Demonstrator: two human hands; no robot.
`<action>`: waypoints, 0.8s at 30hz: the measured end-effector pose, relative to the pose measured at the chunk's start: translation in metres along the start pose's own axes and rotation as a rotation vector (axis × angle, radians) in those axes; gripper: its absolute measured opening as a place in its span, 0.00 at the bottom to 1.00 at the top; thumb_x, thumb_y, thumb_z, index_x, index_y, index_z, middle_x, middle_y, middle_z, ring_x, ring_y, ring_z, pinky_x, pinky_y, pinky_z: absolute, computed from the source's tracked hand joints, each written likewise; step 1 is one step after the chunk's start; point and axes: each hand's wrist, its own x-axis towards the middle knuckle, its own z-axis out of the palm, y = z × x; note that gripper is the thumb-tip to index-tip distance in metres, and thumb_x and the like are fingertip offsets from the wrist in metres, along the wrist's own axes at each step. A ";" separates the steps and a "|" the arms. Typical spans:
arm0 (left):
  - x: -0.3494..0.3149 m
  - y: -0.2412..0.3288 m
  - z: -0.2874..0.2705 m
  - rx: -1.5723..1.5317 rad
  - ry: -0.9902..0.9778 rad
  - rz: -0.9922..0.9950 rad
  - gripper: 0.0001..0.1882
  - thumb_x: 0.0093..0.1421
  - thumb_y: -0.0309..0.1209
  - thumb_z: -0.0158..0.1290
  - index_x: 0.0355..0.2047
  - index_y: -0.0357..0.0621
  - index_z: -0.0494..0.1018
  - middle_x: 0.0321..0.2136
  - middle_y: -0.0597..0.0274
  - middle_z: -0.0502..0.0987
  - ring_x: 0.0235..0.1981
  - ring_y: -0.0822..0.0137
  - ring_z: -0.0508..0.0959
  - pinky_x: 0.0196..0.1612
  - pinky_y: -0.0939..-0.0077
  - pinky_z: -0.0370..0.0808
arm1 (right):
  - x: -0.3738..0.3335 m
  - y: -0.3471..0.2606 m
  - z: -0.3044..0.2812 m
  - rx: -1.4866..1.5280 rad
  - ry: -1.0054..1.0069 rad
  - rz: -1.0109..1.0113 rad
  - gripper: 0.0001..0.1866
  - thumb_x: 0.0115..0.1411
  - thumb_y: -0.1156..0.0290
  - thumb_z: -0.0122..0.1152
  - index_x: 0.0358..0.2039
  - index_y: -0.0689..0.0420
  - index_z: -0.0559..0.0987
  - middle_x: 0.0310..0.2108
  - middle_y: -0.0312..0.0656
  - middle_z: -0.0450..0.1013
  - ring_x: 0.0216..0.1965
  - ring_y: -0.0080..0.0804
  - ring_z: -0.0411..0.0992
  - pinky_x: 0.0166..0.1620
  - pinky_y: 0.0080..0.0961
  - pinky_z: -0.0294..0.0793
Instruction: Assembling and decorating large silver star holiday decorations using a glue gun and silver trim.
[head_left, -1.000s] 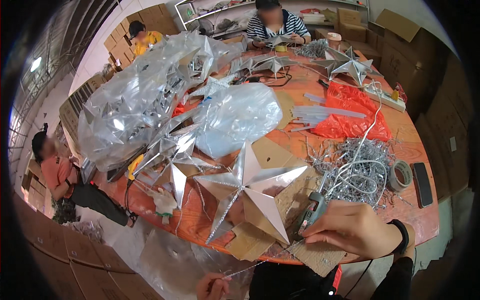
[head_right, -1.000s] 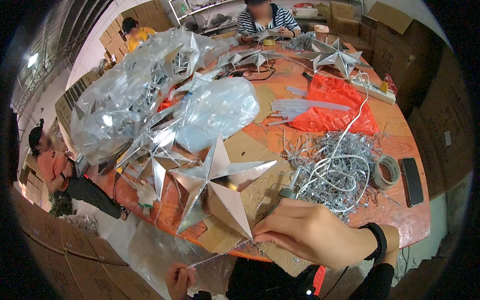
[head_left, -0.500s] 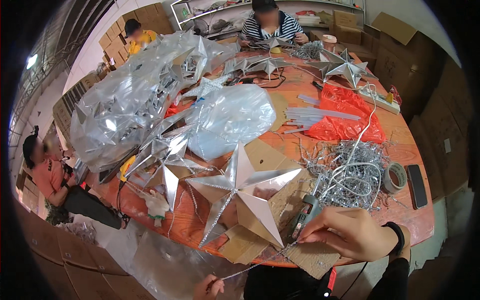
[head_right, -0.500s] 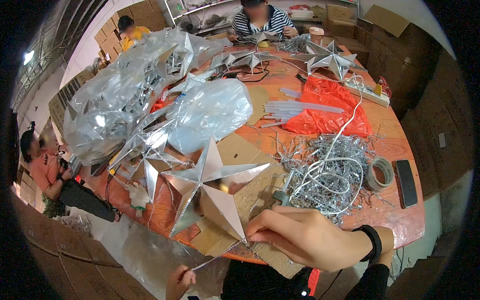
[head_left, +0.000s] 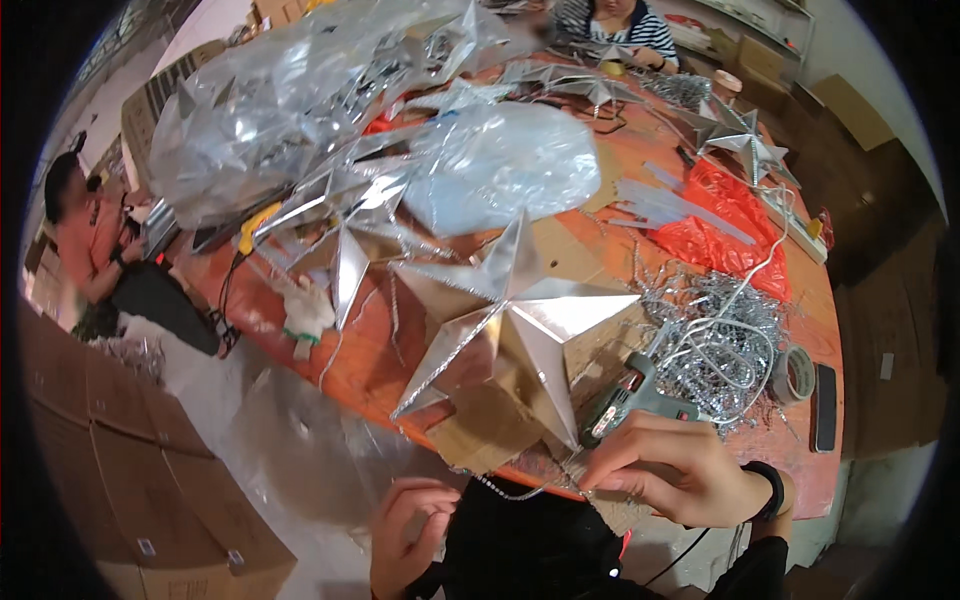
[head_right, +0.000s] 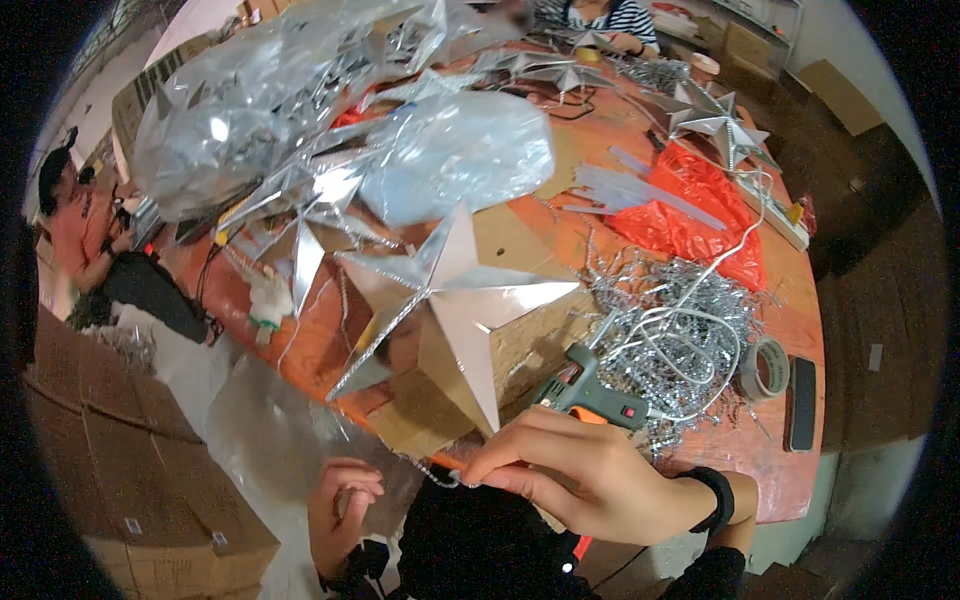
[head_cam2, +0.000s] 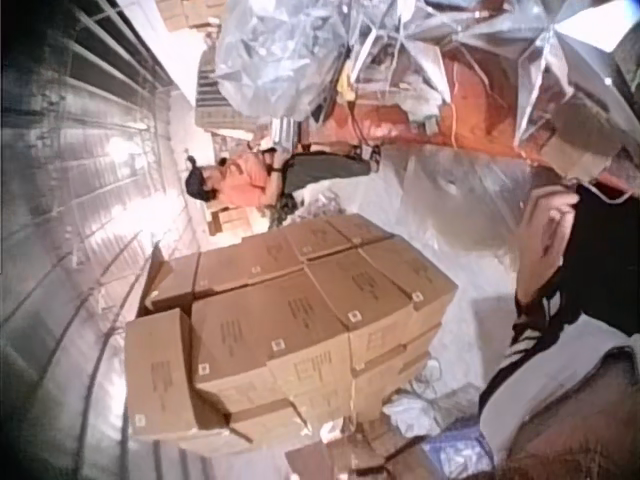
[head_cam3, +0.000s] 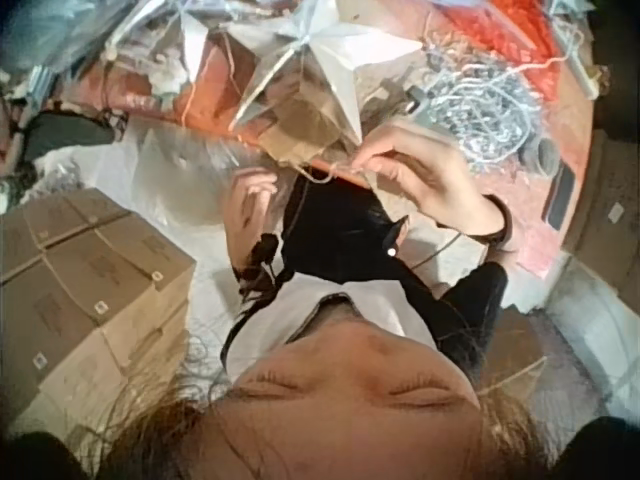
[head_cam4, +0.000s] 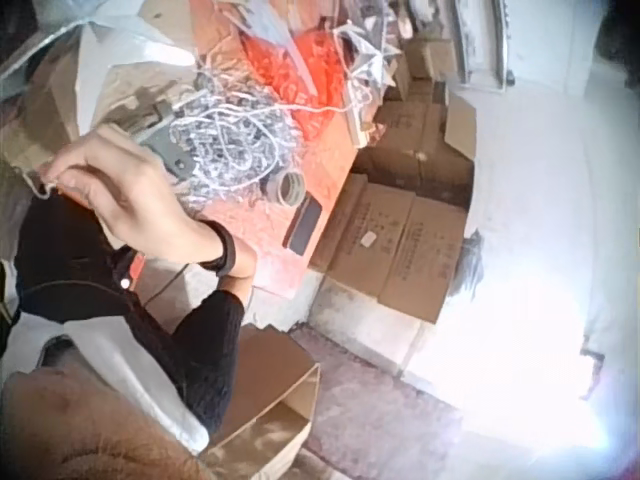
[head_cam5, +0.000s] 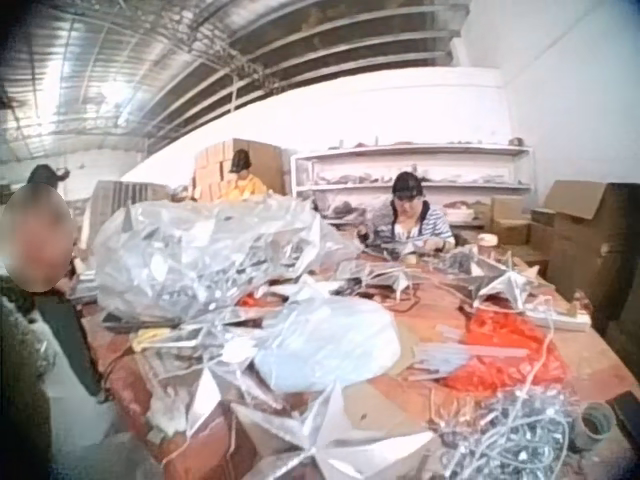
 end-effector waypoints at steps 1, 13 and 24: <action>0.000 -0.004 0.002 -0.042 -0.033 0.057 0.11 0.54 0.24 0.50 0.38 0.37 0.70 0.37 0.53 0.70 0.31 0.68 0.73 0.37 0.76 0.69 | 0.000 0.001 0.003 0.006 -0.018 -0.007 0.09 0.54 0.79 0.58 0.37 0.61 0.76 0.33 0.42 0.73 0.35 0.36 0.71 0.39 0.27 0.69; 0.013 0.016 0.050 -0.023 -0.046 0.370 0.12 0.49 0.20 0.58 0.35 0.39 0.71 0.32 0.58 0.76 0.35 0.62 0.74 0.39 0.72 0.69 | -0.003 0.012 0.036 -0.054 0.011 -0.074 0.11 0.50 0.78 0.63 0.35 0.61 0.74 0.32 0.42 0.73 0.32 0.38 0.72 0.36 0.29 0.70; 0.013 0.013 0.054 -0.055 0.021 0.366 0.11 0.50 0.17 0.55 0.34 0.40 0.70 0.31 0.58 0.74 0.33 0.62 0.74 0.38 0.72 0.69 | 0.001 0.013 0.033 -0.169 -0.036 -0.118 0.13 0.49 0.77 0.65 0.35 0.62 0.74 0.32 0.42 0.72 0.34 0.38 0.71 0.39 0.30 0.70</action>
